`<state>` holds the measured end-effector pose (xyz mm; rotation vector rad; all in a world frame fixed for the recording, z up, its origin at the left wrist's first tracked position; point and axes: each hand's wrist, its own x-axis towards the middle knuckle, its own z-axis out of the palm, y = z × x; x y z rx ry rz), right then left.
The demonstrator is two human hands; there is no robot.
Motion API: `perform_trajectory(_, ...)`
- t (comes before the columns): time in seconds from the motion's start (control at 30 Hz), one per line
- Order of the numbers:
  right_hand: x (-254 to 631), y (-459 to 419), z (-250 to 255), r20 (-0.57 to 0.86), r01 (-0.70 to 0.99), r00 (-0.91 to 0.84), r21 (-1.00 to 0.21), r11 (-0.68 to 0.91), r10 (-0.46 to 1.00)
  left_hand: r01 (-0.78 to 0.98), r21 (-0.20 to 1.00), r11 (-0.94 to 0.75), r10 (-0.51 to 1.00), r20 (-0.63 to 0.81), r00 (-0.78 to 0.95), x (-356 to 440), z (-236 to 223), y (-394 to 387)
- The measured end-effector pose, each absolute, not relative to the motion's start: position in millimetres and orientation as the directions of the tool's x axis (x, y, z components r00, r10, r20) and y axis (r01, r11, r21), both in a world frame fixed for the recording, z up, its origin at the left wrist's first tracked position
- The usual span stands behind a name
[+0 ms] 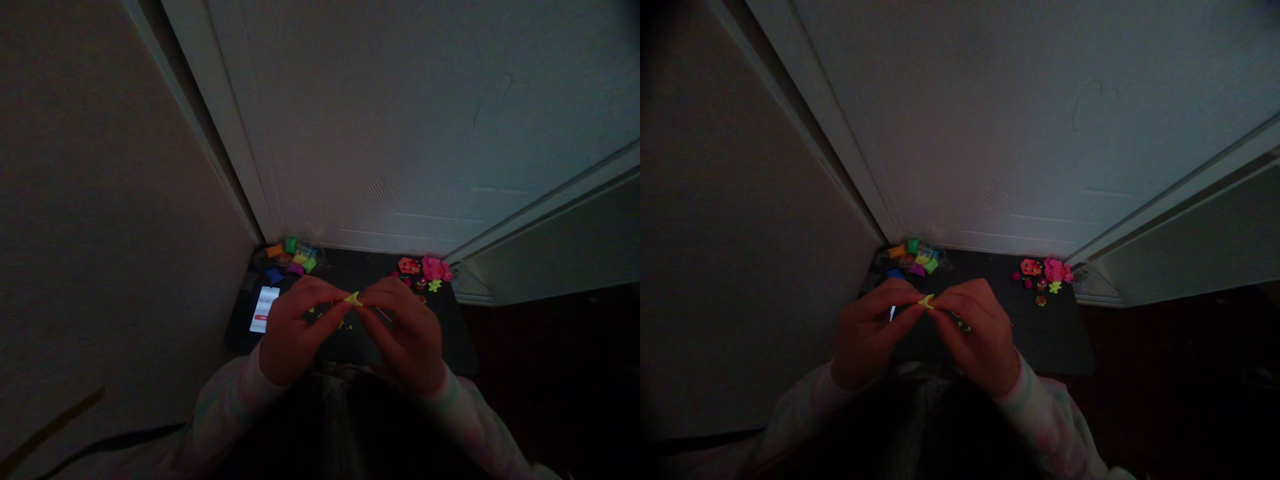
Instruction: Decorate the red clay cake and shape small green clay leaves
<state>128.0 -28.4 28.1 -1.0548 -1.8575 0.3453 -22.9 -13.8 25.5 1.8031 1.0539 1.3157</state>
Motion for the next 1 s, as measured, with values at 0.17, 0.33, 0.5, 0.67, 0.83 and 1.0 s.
perform_trajectory(0.17,128.7,-30.1,27.6,0.561,0.556,-0.204,-0.608,0.566,0.802,0.206,0.921,-0.331,0.941,0.304,0.15,-22.2,25.3,-13.0)
perform_trajectory(0.33,128.9,-31.4,26.6,0.574,0.537,-0.183,-0.622,0.57,0.799,0.075,0.992,-0.104,0.984,0.092,0.15,-20.7,23.5,-10.3)
perform_trajectory(0.5,128.0,-28.5,24.8,0.625,0.6,-0.188,-0.538,0.592,0.758,-0.069,0.996,0.057,0.983,-0.044,0.18,-17.9,19.1,-11.0)
perform_trajectory(0.67,128.4,-28.0,23.2,0.633,0.605,-0.206,-0.517,0.606,0.746,-0.087,0.993,0.082,0.977,-0.063,0.202,-16.3,18.1,-11.7)
perform_trajectory(0.83,127.2,-28.9,24.5,0.599,0.583,-0.177,-0.576,0.573,0.781,-0.07,0.996,0.06,0.98,-0.045,0.196,-16.3,18.0,-10.4)
perform_trajectory(1.0,126.9,-30.7,25.1,0.576,0.551,-0.145,-0.628,0.549,0.804,-0.005,0.999,0.036,0.985,-0.035,0.17,-16.3,20.0,-11.0)
